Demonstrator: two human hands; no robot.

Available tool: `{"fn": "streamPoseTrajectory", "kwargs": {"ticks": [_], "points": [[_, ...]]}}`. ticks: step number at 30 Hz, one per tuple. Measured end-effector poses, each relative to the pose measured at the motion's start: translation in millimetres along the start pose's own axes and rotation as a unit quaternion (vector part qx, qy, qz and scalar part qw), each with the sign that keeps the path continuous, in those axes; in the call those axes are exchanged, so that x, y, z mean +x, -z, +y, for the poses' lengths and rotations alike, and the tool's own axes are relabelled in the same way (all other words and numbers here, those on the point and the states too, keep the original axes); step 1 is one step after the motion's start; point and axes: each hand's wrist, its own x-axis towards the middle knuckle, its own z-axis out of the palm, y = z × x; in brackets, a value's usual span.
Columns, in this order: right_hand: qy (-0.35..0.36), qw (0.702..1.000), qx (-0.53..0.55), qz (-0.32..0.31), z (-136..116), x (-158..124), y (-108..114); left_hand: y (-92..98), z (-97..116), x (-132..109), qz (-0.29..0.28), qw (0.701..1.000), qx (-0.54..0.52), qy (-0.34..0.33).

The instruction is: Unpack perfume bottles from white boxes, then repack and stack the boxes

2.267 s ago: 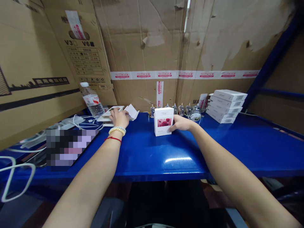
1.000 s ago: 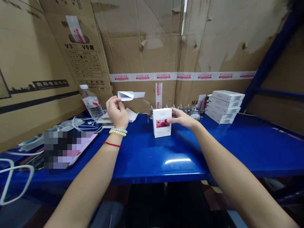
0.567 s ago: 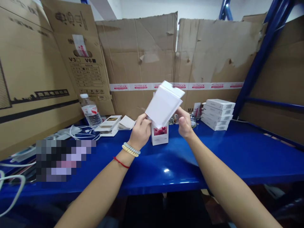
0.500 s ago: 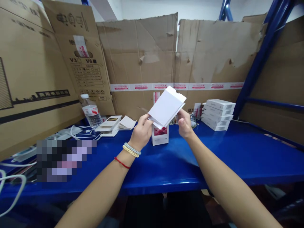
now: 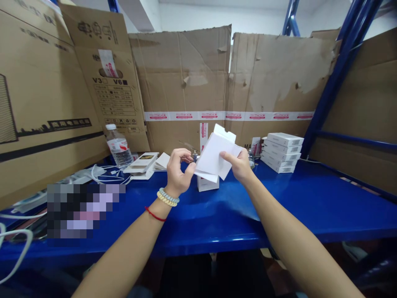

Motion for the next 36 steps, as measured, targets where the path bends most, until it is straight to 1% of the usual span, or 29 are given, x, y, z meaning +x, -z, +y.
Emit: {"fn": "streamPoseTrajectory", "kwargs": {"ticks": [3,5,7,9,12,16,19,20,22,25,28,31,36], "points": [[-0.022,0.994,-0.002,-0.109,-8.8,-4.3,-0.2,1.7,-7.4,3.6,-0.040,0.986,-0.146,0.072],[-0.031,0.981,-0.041,-0.185,-13.8,-6.0,-1.0,3.4,-7.5,5.8,-0.074,0.970,-0.206,0.104],[-0.021,0.967,-0.099,-0.233,-16.9,-6.6,-2.1,5.2,-3.3,7.7,-0.107,0.960,-0.228,0.125],[0.000,0.956,-0.144,-0.256,-17.7,-6.6,-3.1,6.5,2.5,9.0,-0.136,0.953,-0.223,0.154],[0.010,0.952,-0.143,-0.269,-15.8,-6.2,-4.0,6.3,6.7,9.7,-0.151,0.939,-0.232,0.204],[-0.015,0.958,-0.085,-0.275,-10.4,-4.8,-4.2,4.4,1.3,9.1,-0.141,0.907,-0.304,0.256],[-0.019,0.955,-0.051,-0.292,-7.5,-3.6,-4.2,3.9,-2.7,8.7,-0.141,0.883,-0.343,0.288],[-0.017,0.953,-0.047,-0.300,-7.0,-3.4,-4.2,3.8,-3.2,8.7,-0.142,0.881,-0.346,0.291],[-0.004,0.950,-0.056,-0.307,-6.9,-3.8,-4.4,3.6,-3.3,8.7,-0.142,0.885,-0.339,0.285],[0.041,0.948,-0.117,-0.294,-7.9,-5.7,-4.8,2.9,-2.3,8.6,-0.133,0.897,-0.322,0.272],[0.077,0.941,-0.170,-0.282,-8.2,-8.2,-4.9,1.8,-1.4,8.4,-0.123,0.895,-0.326,0.277],[0.084,0.945,-0.162,-0.273,-6.2,-9.9,-4.7,0.8,-1.2,9.0,-0.110,0.886,-0.349,0.286],[0.115,0.961,-0.110,-0.226,-4.6,-10.2,-6.2,1.3,-1.8,10.5,-0.081,0.870,-0.382,0.300]]}}
